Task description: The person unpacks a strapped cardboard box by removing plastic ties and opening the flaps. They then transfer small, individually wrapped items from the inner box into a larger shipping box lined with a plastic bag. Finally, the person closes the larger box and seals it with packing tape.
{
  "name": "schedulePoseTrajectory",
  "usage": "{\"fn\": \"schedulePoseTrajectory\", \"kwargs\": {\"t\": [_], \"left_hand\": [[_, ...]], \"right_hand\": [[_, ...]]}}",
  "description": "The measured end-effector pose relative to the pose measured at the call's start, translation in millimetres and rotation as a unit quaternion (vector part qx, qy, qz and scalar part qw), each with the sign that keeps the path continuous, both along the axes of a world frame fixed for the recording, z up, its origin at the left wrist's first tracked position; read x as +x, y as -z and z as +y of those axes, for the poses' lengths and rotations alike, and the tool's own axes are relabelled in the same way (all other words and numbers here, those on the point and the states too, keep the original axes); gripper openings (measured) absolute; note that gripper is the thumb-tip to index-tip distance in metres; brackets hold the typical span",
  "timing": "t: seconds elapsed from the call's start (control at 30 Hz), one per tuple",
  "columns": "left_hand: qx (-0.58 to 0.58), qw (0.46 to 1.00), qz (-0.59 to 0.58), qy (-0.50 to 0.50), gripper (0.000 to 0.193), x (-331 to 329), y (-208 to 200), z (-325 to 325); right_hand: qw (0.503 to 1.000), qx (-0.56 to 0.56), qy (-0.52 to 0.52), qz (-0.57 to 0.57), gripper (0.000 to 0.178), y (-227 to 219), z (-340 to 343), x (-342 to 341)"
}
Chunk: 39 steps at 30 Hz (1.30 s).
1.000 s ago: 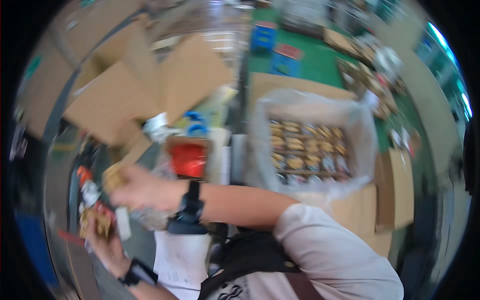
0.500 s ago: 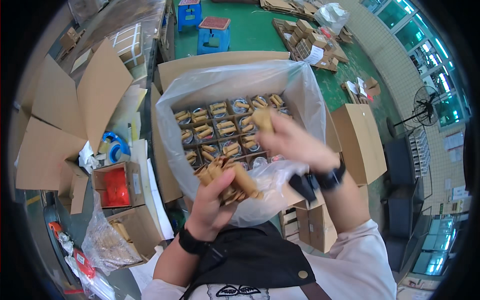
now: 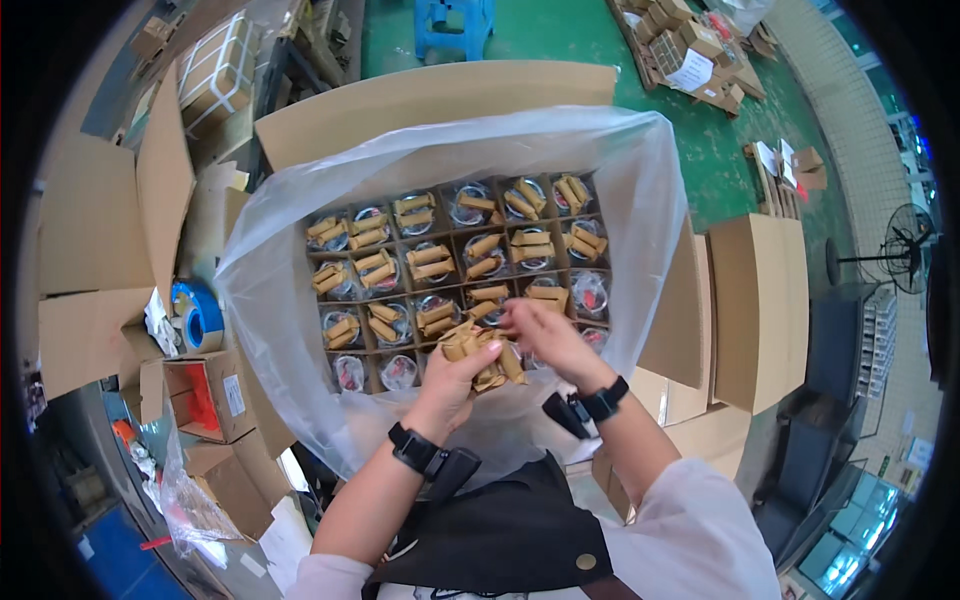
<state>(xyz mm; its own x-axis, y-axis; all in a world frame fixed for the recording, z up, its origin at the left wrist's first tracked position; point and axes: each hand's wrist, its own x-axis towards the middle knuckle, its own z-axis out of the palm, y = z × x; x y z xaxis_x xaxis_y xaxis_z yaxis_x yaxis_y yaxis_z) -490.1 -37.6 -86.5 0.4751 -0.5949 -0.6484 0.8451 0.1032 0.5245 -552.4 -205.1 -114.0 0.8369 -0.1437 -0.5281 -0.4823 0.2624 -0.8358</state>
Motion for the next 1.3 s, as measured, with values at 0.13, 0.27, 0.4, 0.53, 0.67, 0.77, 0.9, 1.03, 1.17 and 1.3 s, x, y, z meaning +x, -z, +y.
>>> {"fn": "schedulePoseTrajectory", "kwargs": {"t": [0.13, 0.27, 0.4, 0.53, 0.67, 0.77, 0.9, 1.03, 1.17, 1.3], "left_hand": [[0.017, 0.991, 0.123, 0.043, 0.036, -11.1, 28.6, -30.9], [0.015, 0.992, 0.086, 0.088, 0.032, -11.6, 28.4, -39.6], [0.089, 0.993, -0.02, 0.075, 0.036, -26.1, 49.5, -52.4], [0.069, 0.987, 0.045, 0.138, 0.033, -15.0, 40.8, -62.0], [0.027, 0.994, 0.098, 0.042, 0.034, -23.7, 90.2, -39.2], [0.096, 0.986, 0.129, 0.039, 0.036, -28.9, 105.8, -37.8], [0.237, 0.961, -0.074, 0.118, 0.036, -48.1, 127.2, -24.9], [0.095, 0.885, -0.242, 0.386, 0.037, -70.4, 137.3, 4.7], [0.037, 0.765, -0.259, 0.589, 0.042, -103.5, 108.2, 9.0], [0.022, 0.715, -0.224, 0.661, 0.041, -111.0, 127.9, 21.9]], "right_hand": [[0.992, -0.091, -0.088, -0.018, 0.056, -4.1, -3.7, -23.8], [0.99, 0.083, -0.052, 0.103, 0.063, 0.4, -27.6, -27.9], [0.975, -0.154, -0.143, 0.076, 0.067, 20.6, -26.0, -30.5], [0.98, -0.11, -0.163, 0.033, 0.061, 26.6, -36.0, -32.6], [0.977, -0.08, -0.098, 0.171, 0.05, 19.2, -70.2, -23.6], [0.916, -0.308, -0.138, 0.218, 0.045, 94.4, -112.7, -35.6], [0.821, -0.55, -0.038, 0.149, 0.042, 127.6, -122.3, -37.0], [0.753, -0.632, -0.134, 0.124, 0.034, 93.6, -100.6, -21.5], [0.73, -0.672, -0.103, 0.067, 0.038, 108.7, -103.4, -26.6], [0.77, -0.634, -0.064, 0.022, 0.041, 78.9, -85.7, -27.3]]}}
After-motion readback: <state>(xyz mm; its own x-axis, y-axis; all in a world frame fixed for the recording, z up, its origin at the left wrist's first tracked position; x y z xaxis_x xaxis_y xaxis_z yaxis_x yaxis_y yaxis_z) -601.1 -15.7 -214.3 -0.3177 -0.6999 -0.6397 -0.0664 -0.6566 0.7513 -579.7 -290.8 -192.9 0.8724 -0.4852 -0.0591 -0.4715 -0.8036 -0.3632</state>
